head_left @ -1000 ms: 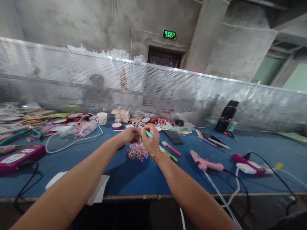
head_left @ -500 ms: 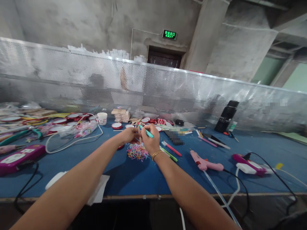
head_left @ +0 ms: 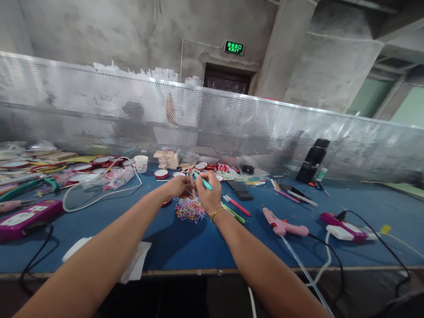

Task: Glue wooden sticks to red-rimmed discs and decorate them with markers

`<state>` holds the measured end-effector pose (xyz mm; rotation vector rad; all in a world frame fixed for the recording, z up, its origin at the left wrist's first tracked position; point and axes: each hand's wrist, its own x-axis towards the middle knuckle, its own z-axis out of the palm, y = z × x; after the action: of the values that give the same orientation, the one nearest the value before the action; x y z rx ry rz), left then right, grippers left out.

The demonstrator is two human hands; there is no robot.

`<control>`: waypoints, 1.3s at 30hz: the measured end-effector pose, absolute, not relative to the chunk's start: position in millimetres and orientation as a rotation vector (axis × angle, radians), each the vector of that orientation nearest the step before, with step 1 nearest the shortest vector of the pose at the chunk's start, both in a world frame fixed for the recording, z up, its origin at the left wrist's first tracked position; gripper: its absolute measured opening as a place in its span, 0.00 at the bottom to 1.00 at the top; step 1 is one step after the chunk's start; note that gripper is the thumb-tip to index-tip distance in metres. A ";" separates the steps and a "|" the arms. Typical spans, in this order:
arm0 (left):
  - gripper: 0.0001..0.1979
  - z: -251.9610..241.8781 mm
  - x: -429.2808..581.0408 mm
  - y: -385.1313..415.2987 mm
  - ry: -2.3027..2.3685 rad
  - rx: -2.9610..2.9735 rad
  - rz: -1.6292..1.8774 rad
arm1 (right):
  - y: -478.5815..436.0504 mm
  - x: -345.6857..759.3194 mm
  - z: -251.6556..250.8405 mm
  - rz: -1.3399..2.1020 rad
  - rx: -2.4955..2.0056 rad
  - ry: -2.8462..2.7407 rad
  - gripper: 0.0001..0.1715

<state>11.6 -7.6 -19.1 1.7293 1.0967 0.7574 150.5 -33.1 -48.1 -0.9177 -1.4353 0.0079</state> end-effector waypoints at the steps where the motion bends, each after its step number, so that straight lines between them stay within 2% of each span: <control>1: 0.21 -19.0 11.6 -7.6 1.098 1.728 0.757 | -33.1 150.7 -48.0 0.007 -0.917 -1.437 0.07; 9: 0.18 -20.1 10.7 -7.8 1.101 1.736 0.755 | -35.0 147.9 -49.8 0.010 -0.897 -1.478 0.09; 23: 0.22 -20.6 10.7 -6.2 1.089 1.748 0.742 | -35.1 149.2 -48.8 -0.012 -0.914 -1.461 0.08; 39: 0.16 -25.5 8.6 0.7 1.092 1.748 0.753 | -34.7 148.8 -47.5 0.002 -0.927 -1.471 0.08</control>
<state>8.6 0.7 -25.5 1.7484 1.0923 0.7529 148.8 -34.7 -47.5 -0.9272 -1.4714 0.0024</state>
